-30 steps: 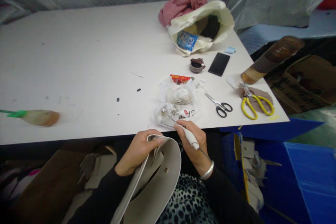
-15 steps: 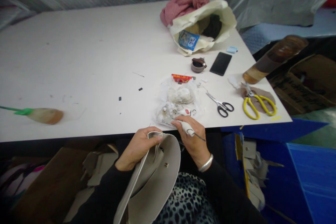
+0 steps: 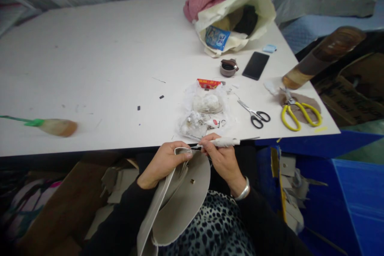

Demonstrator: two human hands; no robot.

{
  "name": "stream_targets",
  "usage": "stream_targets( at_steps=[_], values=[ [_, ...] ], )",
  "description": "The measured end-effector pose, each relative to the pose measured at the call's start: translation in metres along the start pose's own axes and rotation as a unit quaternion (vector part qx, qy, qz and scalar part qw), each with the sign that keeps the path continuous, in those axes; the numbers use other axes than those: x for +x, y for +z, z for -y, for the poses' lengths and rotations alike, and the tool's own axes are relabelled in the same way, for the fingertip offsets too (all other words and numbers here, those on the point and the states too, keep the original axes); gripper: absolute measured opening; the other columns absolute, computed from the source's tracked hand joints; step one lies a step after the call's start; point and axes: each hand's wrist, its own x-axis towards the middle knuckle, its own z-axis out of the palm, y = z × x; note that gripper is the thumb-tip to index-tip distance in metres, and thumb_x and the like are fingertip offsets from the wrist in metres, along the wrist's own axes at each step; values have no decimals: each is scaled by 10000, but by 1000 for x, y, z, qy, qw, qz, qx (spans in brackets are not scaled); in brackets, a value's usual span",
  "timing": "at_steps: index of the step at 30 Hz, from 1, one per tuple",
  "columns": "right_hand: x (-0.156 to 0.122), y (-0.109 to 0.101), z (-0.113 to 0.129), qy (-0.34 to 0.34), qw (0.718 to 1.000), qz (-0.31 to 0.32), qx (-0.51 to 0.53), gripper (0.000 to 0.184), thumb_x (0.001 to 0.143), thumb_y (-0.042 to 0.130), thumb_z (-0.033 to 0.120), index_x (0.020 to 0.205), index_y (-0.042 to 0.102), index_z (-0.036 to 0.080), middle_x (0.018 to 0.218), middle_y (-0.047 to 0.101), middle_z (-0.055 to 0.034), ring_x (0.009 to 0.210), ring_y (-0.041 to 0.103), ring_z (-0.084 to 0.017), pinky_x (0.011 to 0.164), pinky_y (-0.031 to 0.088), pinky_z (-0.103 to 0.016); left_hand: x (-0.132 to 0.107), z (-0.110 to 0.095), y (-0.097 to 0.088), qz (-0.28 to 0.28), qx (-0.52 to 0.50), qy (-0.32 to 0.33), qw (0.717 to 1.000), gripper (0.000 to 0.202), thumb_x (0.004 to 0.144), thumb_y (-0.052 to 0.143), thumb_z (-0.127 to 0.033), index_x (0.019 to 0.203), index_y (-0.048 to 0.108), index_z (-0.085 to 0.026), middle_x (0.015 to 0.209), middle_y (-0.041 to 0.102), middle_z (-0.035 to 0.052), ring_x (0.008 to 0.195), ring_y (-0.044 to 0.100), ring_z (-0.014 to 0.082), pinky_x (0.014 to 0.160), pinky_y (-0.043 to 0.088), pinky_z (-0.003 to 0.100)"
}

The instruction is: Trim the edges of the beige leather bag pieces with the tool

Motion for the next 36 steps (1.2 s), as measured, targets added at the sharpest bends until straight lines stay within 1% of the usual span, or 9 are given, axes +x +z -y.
stream_targets(
  at_steps=[6, 13, 17, 21, 25, 28, 31, 33, 36],
  values=[
    [-1, -1, -11, 33, 999, 16, 5, 308, 1016, 648, 456, 873, 739, 199, 690, 656, 8, 612, 607, -111, 582, 493, -212, -2, -3, 1, 0, -7, -6, 1000, 176, 756, 778, -317, 838, 784, -162, 808, 766, 24, 780, 655, 203, 781, 463, 300],
    [2, -2, -10, 63, 997, 41, 2, 372, 997, 647, 516, 833, 713, 188, 668, 627, 5, 584, 576, -120, 565, 466, -233, -5, -7, 3, 8, -35, -34, 999, 183, 712, 790, -317, 793, 786, -153, 725, 730, 21, 697, 606, 180, 734, 442, 299],
    [5, -3, -7, 38, 996, 64, -41, 372, 1034, 592, 475, 810, 690, 194, 657, 580, 19, 594, 545, -121, 586, 430, -249, -5, -5, 4, 15, -58, -47, 997, 223, 716, 791, -359, 781, 778, -146, 691, 700, 21, 649, 564, 162, 685, 422, 293],
    [9, -3, 2, -14, 987, 108, -115, 384, 1065, 537, 416, 768, 640, 196, 710, 587, 13, 693, 565, -134, 697, 428, -274, -3, -1, 10, 20, -59, -31, 998, 202, 698, 797, -344, 726, 768, -146, 670, 688, 25, 646, 552, 161, 675, 409, 292],
    [9, -4, 5, 11, 985, 121, -124, 408, 1066, 541, 414, 731, 617, 193, 673, 564, 22, 657, 538, -127, 670, 411, -274, -3, 2, 13, 31, -69, -16, 997, 136, 686, 794, -280, 715, 772, -150, 706, 714, 32, 679, 571, 163, 699, 419, 292],
    [2, -4, -2, 62, 990, 111, -56, 386, 1045, 587, 451, 772, 680, 193, 642, 567, 25, 589, 529, -118, 585, 411, -257, -3, 3, 10, 34, -95, -34, 994, 148, 679, 808, -290, 709, 768, -151, 674, 694, 21, 642, 553, 149, 668, 413, 283],
    [-7, -2, -11, 59, 995, 75, 22, 320, 1017, 641, 470, 871, 738, 203, 750, 661, -5, 655, 613, -137, 604, 482, -253, -3, 4, 4, 17, -130, -53, 990, 181, 674, 829, -315, 703, 756, -151, 630, 660, 10, 603, 537, 139, 626, 402, 272],
    [-10, 0, -14, 31, 999, 3, 39, 294, 1017, 647, 466, 902, 742, 212, 782, 685, -12, 683, 640, -146, 638, 520, -263, -3, 6, 0, -1, -157, -66, 985, 207, 670, 840, -329, 703, 747, -148, 615, 649, 11, 584, 534, 137, 599, 395, 267],
    [-6, 4, -14, -8, 994, -113, -4, 249, 1028, 635, 447, 968, 726, 224, 809, 701, -13, 695, 648, -154, 671, 544, -286, -3, 8, -3, -45, -205, -77, 975, 263, 658, 861, -361, 722, 729, -143, 613, 642, 11, 564, 531, 132, 569, 387, 259]
  ],
)
